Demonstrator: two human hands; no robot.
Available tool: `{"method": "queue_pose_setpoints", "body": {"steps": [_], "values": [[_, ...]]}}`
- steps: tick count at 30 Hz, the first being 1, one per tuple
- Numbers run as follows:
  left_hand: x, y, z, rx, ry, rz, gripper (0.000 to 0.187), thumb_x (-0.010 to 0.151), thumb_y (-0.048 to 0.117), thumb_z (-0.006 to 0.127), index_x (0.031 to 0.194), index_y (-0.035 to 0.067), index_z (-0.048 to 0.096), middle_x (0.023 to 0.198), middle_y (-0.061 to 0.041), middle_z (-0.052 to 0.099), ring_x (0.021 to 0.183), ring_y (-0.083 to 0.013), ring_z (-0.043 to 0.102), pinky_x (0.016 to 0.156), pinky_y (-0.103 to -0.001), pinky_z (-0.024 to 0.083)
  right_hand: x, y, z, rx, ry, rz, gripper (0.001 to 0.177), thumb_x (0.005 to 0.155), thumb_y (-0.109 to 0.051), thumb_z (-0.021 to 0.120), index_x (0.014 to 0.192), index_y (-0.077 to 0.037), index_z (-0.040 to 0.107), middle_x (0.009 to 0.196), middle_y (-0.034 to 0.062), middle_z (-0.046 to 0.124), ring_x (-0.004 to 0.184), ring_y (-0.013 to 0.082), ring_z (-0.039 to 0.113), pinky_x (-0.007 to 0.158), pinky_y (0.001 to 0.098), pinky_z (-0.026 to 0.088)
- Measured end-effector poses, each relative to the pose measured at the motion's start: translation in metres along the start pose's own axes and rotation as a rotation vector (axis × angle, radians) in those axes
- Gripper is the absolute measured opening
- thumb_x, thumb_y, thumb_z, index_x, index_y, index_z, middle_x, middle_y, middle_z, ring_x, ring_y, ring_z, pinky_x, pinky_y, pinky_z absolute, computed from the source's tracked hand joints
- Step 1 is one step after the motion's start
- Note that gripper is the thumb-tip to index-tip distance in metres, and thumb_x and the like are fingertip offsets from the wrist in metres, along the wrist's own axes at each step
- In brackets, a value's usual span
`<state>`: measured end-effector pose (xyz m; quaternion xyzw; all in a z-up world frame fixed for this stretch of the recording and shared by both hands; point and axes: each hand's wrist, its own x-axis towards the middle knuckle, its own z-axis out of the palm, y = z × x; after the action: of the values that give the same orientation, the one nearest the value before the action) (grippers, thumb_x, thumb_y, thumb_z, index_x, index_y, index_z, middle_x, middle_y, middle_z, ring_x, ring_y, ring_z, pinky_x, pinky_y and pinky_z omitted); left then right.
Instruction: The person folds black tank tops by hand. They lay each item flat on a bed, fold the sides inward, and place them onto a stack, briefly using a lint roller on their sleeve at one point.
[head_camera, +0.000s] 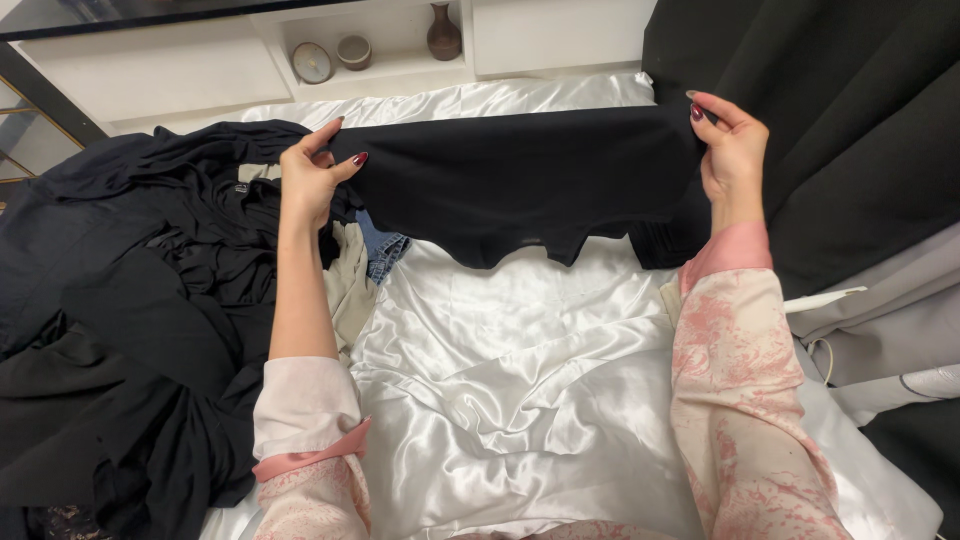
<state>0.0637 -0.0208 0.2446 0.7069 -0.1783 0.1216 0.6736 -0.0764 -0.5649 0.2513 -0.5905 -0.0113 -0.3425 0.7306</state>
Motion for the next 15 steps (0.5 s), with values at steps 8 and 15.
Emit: {"method": "queue_pose_setpoints", "body": {"steps": [8, 15], "values": [[0.001, 0.011, -0.009, 0.161, 0.087, 0.062, 0.020, 0.083, 0.005, 0.090, 0.101, 0.003, 0.081, 0.112, -0.007, 0.069, 0.098, -0.0180, 0.070, 0.085, -0.027, 0.058, -0.014, -0.033, 0.003, -0.152, -0.281, 0.076, 0.042, 0.086, 0.017, 0.072, 0.127, 0.007, 0.068, 0.121, 0.0128, 0.071, 0.107, 0.0138, 0.071, 0.102, 0.0253, 0.058], [0.001, 0.015, -0.004, -0.008, -0.020, 0.102, 0.029, 0.077, 0.002, 0.089, 0.104, 0.004, 0.080, 0.117, 0.001, 0.069, 0.098, -0.0091, 0.072, 0.086, -0.022, 0.061, -0.008, -0.019, 0.013, -0.093, -0.254, -0.010, 0.038, 0.085, 0.018, 0.074, 0.121, 0.005, 0.070, 0.124, 0.0119, 0.071, 0.111, 0.0141, 0.069, 0.103, 0.0263, 0.058]]}}
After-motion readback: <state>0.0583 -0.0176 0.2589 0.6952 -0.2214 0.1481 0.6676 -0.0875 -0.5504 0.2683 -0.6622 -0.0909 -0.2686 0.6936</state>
